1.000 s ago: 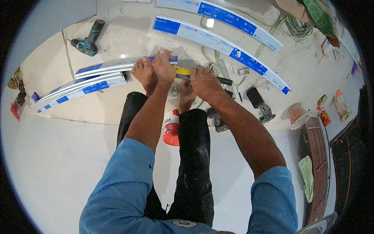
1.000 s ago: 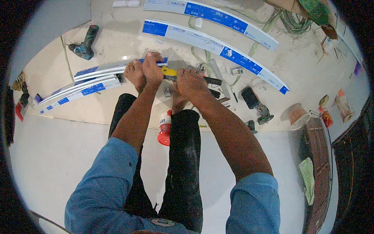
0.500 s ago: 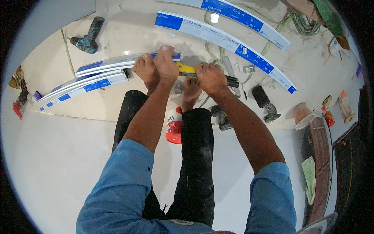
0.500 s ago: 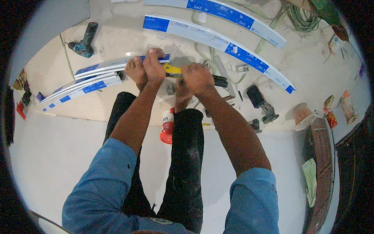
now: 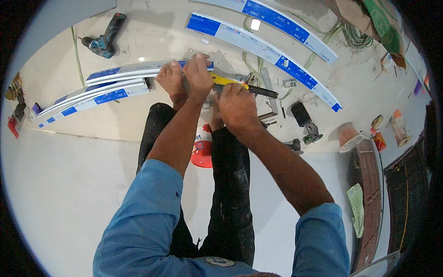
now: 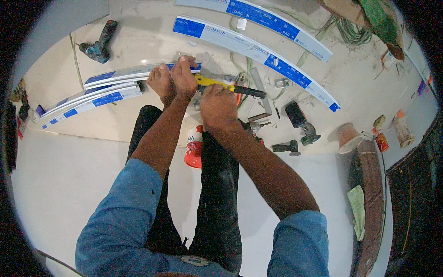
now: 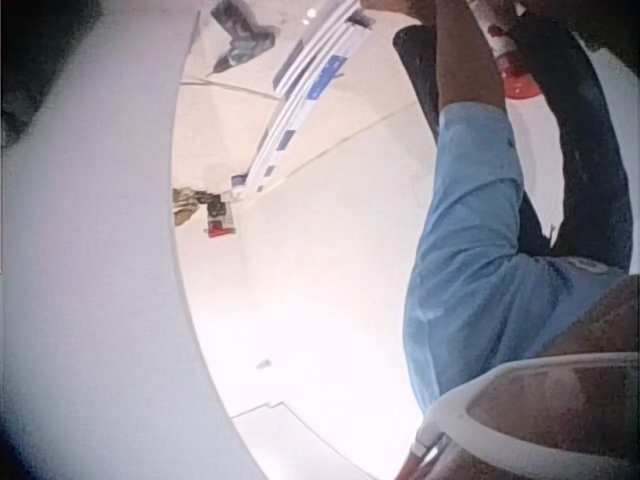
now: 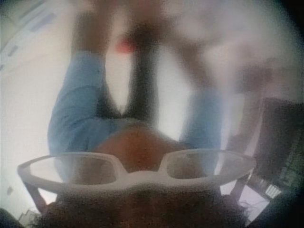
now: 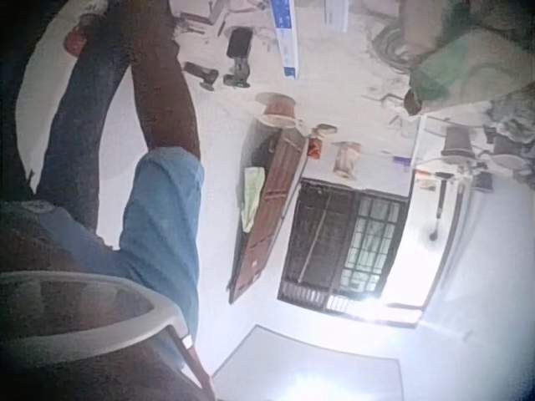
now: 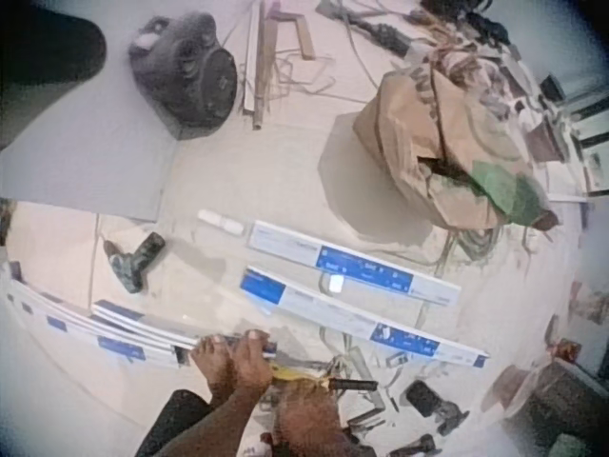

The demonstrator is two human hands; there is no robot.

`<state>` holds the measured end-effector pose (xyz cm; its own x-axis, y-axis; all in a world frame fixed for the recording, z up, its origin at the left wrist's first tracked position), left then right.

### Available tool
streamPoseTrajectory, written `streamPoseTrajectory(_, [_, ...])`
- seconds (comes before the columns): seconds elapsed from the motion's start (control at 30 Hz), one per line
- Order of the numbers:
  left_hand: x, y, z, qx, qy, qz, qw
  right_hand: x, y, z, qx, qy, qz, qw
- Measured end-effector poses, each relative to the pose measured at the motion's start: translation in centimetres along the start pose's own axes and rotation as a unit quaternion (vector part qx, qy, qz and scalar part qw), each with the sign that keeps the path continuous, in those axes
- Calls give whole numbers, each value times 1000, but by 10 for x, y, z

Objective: The person sits on the floor and uses a power drill to assemble metal frame components. They then use a rivet gun to fasten the pieces together.

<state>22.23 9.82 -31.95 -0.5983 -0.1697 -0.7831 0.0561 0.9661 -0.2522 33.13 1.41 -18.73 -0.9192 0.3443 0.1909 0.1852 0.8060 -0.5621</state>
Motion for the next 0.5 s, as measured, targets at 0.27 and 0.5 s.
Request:
streamPoseTrajectory(0.27, [15,4,-4,3,-7,-20,1000,25,6,-22,19,0,-19,1000])
streamPoseTrajectory(0.5, [2,3,-9,-2,-16,-61,998,-27,9,-14,27,-72,-2,997])
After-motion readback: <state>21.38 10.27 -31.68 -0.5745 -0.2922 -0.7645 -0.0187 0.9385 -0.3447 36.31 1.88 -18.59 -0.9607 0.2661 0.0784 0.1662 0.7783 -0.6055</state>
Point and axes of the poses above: each hand's wrist, its own y-axis towards the middle knuckle, its own z-axis out of the palm, x = y × z, the point moved 1 cm from there along y, towards the middle knuckle, and after that the axes turned 13 degrees about -x, right-handed, at the moved point
